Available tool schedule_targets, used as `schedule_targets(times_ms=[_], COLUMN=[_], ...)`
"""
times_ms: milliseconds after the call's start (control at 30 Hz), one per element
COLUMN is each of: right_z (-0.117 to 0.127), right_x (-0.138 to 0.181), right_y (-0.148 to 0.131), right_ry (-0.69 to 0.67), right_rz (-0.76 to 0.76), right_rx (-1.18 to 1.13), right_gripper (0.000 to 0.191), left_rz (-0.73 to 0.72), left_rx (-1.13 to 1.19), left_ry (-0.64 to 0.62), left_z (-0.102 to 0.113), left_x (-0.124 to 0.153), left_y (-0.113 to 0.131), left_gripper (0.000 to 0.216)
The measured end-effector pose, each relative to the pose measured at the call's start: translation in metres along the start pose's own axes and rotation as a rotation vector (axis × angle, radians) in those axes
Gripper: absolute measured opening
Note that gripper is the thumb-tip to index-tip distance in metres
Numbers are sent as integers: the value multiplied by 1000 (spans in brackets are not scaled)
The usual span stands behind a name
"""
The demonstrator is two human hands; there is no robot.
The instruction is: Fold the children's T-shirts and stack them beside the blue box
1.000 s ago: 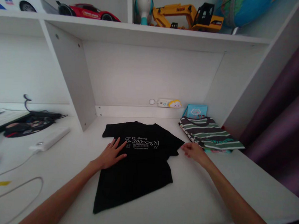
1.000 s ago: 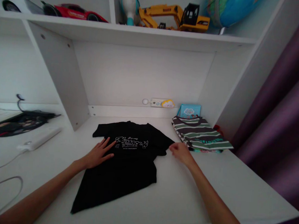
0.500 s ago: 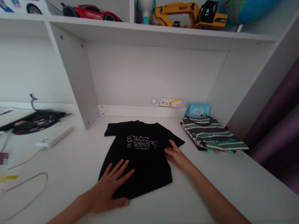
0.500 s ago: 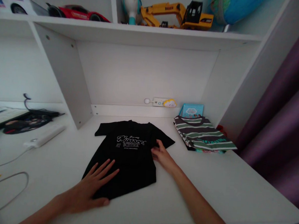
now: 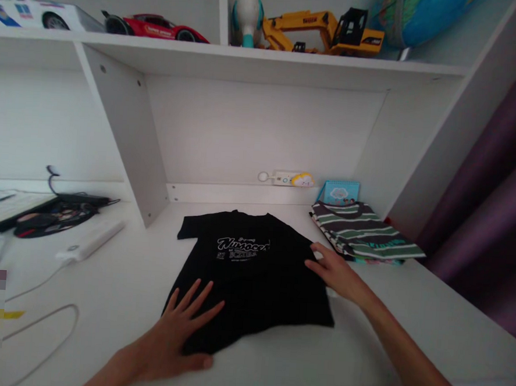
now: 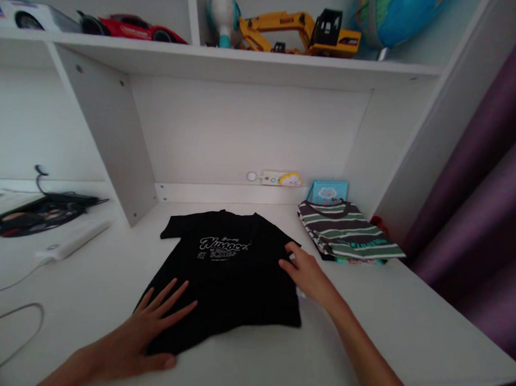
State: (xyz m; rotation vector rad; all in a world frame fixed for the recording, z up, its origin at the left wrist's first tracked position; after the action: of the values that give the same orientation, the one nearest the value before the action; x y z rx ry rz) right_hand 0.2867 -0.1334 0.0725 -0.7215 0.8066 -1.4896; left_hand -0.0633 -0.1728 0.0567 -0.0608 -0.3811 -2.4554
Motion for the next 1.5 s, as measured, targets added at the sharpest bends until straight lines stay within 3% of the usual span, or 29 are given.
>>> schedule_targets(times_ms=[100, 167, 233, 300, 367, 467, 567, 667, 767, 967, 1167, 1300, 1400, 1500], right_z=[27, 34, 24, 1, -25, -52, -53, -43, -51, -100, -88, -75, -65, -49], right_x=[8, 0, -18, -45, -75, -115, -141, -152, -150, -122, -123, -89, -36, 13], right_y=[25, 28, 19, 7, -2, -1, 13, 20, 15, 10, 11, 0, 3, 24], right_ry=[-107, -29, 26, 14, -2, 0, 39, 147, 159, -115, -133, -162, -288, -371], right_rz=[-103, -97, -47, -11, -22, -90, -172, -233, -184, 55, 17, 98, 240, 240], right_rx=[371, 539, 629, 661, 666, 670, 683, 708, 722, 700, 684, 635, 445, 352], right_gripper=[10, 9, 15, 21, 27, 42, 58, 67, 66, 75, 74, 75, 69, 65], left_rz=[-52, -65, -33, 46, 197, 444, 573, 653, 656, 615, 555, 432, 179, 15], left_rx=[107, 156, 133, 51, -28, -86, -108, -152, -181, -182, -168, -159, -62, 19], left_ry=[-166, -218, -134, 39, 168, 199, 225, 330, 357, 322, 257, 249, 126, 13], left_z=[18, 34, 49, 57, 56, 43, 32, 28, 25, 23, 38, 44, 29, 8], left_x=[11, 5, -18, -56, -95, -138, -152, -149, -148, -153, -154, -127, -88, -45], left_y=[4, -1, -16, -43, -76, -126, -156, -166, -166, -168, -163, -122, -69, -26], left_gripper=[74, 62, 55, 56, 59, 61, 65, 71, 76, 79, 67, 67, 66, 61])
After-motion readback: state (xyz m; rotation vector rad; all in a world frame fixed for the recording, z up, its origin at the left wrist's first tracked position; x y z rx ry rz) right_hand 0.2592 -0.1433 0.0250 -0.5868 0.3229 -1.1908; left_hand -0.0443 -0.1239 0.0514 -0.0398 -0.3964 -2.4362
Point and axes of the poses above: each hand's wrist, its own x-axis away from the middle knuckle, its own z-axis out of the back of the hand, y = z × x, the point moved 3 cm from there along -x, towards the middle knuckle, and after that the axes turned 7 degrees about -z, right-handed, at the moved point
